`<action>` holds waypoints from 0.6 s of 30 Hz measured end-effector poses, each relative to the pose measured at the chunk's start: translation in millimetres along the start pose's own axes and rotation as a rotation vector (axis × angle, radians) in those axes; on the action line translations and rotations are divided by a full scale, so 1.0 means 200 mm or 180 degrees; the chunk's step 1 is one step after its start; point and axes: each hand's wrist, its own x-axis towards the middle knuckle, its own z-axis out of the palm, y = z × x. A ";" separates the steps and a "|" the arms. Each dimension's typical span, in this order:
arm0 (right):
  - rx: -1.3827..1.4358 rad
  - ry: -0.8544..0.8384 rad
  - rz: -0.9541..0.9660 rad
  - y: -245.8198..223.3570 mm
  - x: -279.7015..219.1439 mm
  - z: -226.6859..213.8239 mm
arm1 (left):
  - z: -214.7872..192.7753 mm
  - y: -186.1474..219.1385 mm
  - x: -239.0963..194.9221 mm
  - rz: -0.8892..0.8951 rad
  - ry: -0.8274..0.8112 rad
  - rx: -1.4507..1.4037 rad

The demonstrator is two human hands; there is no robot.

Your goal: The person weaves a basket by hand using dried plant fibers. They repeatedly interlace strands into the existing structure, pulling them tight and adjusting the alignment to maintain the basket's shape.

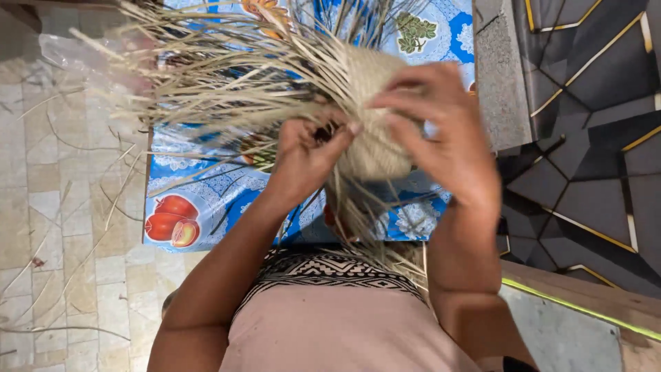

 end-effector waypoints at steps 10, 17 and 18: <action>0.0463 -0.1815 -0.0253 0.15 0.40 0.19 | -0.22 -0.05 0.07 0.0169 -0.0608 0.0054; 0.0367 -0.2265 -0.0289 0.14 0.47 0.24 | -0.27 -0.16 0.07 -0.0422 -0.0431 -0.0622; 0.0643 -0.2132 -0.0226 0.14 0.46 0.26 | -0.27 -0.14 0.07 -0.0270 -0.0452 -0.0702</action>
